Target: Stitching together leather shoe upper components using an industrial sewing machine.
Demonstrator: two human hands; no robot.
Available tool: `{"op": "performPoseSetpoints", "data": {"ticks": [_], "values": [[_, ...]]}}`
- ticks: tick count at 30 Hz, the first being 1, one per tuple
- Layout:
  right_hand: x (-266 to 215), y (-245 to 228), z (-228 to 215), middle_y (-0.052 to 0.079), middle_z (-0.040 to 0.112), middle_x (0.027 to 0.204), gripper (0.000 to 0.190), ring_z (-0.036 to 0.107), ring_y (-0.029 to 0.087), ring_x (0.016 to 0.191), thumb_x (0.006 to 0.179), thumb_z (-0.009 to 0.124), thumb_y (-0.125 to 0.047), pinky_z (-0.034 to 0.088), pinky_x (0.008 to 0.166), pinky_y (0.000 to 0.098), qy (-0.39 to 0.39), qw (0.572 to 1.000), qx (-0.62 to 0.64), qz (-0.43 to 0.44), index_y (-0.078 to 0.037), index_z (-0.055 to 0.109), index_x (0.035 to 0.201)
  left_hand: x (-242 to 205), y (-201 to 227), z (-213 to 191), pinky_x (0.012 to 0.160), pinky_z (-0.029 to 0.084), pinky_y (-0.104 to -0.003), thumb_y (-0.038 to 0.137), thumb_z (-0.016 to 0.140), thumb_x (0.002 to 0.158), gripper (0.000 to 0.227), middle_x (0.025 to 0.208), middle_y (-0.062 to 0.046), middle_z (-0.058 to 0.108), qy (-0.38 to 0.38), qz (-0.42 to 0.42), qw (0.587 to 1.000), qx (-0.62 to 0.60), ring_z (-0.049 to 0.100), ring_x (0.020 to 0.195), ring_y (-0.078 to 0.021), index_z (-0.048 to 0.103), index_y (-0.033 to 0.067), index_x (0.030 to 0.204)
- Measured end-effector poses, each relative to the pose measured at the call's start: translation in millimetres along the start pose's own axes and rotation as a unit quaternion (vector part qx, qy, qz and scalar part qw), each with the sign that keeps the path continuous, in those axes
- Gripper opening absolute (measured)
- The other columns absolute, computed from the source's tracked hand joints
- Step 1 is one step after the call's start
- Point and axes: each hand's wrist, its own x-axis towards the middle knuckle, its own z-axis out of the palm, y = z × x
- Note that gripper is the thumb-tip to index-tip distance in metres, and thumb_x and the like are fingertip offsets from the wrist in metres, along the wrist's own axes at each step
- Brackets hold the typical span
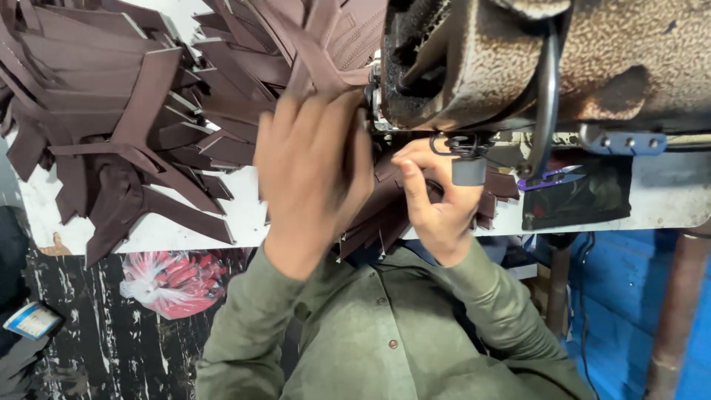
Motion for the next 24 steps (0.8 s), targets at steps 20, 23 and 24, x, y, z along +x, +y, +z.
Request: {"op": "performPoseSetpoints", "data": {"ticks": [20,23,24], "values": [[-23,34,-14,0.005,0.066,0.104,0.011,0.067,0.011,0.093,0.102,0.069,-0.001,0.055,0.085,0.0256,-0.124,0.962,0.211,0.118,0.004,0.065,0.111,-61,11,33,0.094,0.051,-0.036,0.017,0.074,0.094,0.047,0.105,-0.010,0.073,-0.035,-0.325,0.912,-0.247,0.064,0.100,-0.0256,0.062,0.0106,0.140],[-13,28,-22,0.006,0.069,0.099,0.009,0.066,0.011,0.091,0.099,0.071,-0.001,0.054,0.083,0.0252,-0.125,0.974,0.152,0.113,0.004,0.068,0.106,-57,13,39,0.096,0.051,-0.035,0.017,0.073,0.095,0.044,0.109,-0.008,0.073,-0.014,-0.329,0.910,-0.252,0.063,0.104,-0.0229,0.065,0.0102,0.138],[-9,28,-23,0.006,0.069,0.099,0.009,0.066,0.011,0.091,0.099,0.071,-0.001,0.054,0.083,0.0252,-0.124,0.974,0.150,0.112,0.004,0.068,0.106,-53,12,40,0.096,0.051,-0.035,0.017,0.073,0.095,0.044,0.109,-0.008,0.073,-0.014,-0.327,0.910,-0.254,0.063,0.104,-0.0229,0.065,0.0102,0.138]]}}
